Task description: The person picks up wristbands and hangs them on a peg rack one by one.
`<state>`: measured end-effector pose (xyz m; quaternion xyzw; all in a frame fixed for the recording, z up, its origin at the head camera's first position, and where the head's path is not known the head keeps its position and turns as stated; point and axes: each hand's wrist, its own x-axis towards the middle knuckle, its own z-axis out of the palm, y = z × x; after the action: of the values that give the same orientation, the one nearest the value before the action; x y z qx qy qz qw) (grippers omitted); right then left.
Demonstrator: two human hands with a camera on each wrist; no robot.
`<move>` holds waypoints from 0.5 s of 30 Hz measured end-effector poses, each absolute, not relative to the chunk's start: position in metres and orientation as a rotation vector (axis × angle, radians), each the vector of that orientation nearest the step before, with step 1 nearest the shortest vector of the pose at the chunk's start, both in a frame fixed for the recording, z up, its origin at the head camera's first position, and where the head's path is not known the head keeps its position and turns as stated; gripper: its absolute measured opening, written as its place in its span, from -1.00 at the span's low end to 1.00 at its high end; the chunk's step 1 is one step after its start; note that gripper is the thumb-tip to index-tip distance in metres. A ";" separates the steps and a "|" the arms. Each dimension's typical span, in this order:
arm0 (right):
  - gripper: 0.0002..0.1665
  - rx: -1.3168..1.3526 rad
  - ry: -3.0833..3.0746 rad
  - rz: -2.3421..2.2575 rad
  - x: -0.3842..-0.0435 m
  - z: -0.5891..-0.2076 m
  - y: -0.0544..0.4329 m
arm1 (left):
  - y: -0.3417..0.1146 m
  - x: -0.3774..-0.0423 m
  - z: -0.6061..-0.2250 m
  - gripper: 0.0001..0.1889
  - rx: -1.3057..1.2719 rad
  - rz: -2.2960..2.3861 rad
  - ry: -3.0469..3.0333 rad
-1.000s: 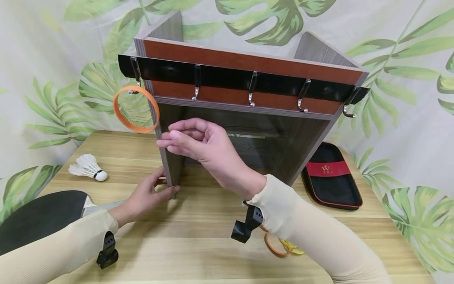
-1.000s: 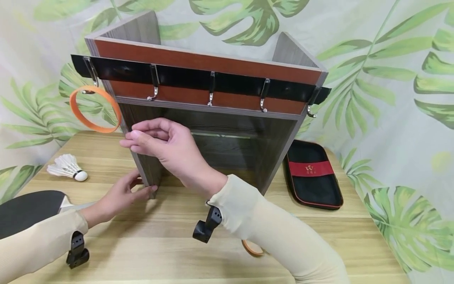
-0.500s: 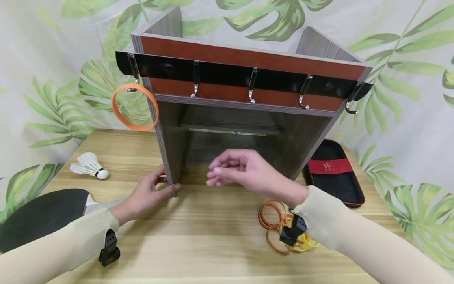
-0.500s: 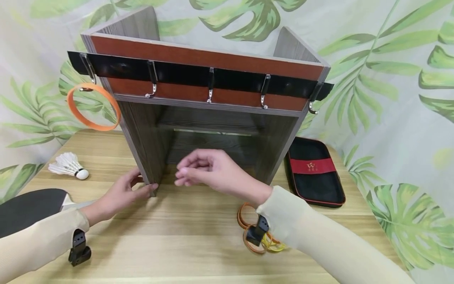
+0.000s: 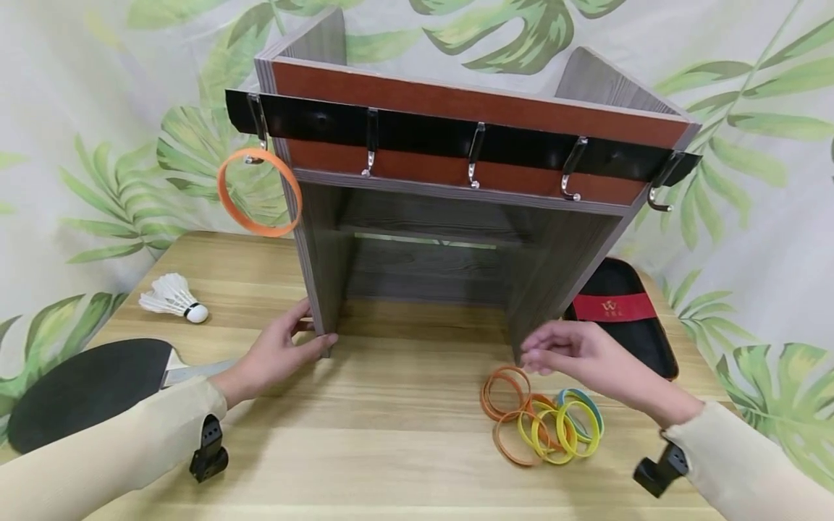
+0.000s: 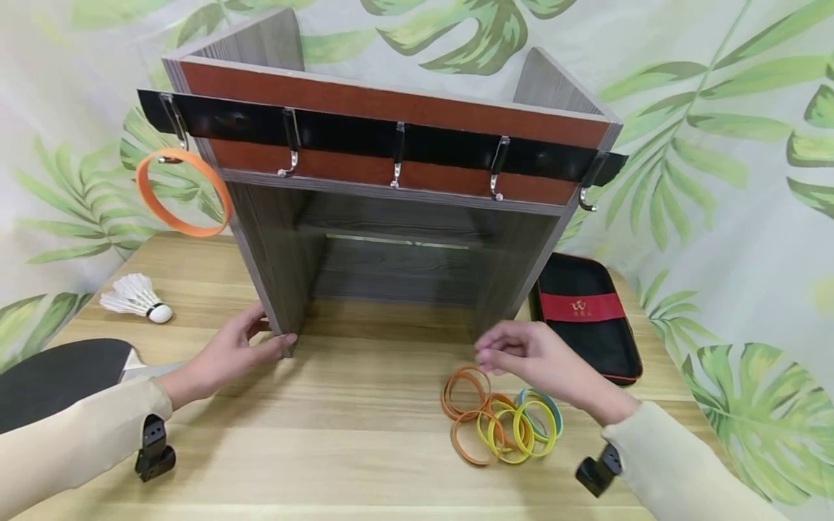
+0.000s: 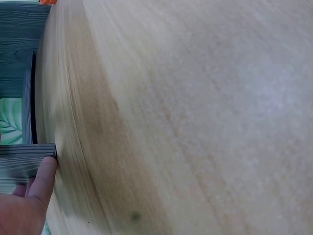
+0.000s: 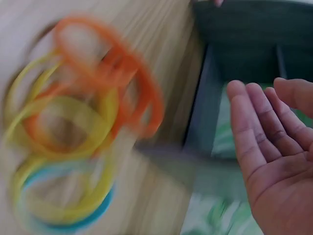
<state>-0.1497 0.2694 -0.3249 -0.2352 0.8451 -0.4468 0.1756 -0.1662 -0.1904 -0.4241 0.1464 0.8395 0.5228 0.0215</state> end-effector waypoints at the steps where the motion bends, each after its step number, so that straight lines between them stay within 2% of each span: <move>1: -0.77 -0.672 2.411 -1.249 -0.147 -0.327 0.280 | -0.190 -0.167 -0.424 -0.33 0.456 1.626 2.597; 8: -0.88 -0.701 2.621 -0.934 -0.136 -0.351 0.329 | -0.189 -0.165 -0.421 -0.32 0.460 1.638 2.570; 15: -0.89 -0.696 2.580 -0.845 -0.134 -0.370 0.346 | -0.189 -0.166 -0.420 -0.31 0.454 1.635 2.565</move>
<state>-0.1339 0.3464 -0.3697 -0.2446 0.9074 -0.2972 0.1685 -0.1657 -0.1890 -0.4199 0.1477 0.8336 0.5313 0.0330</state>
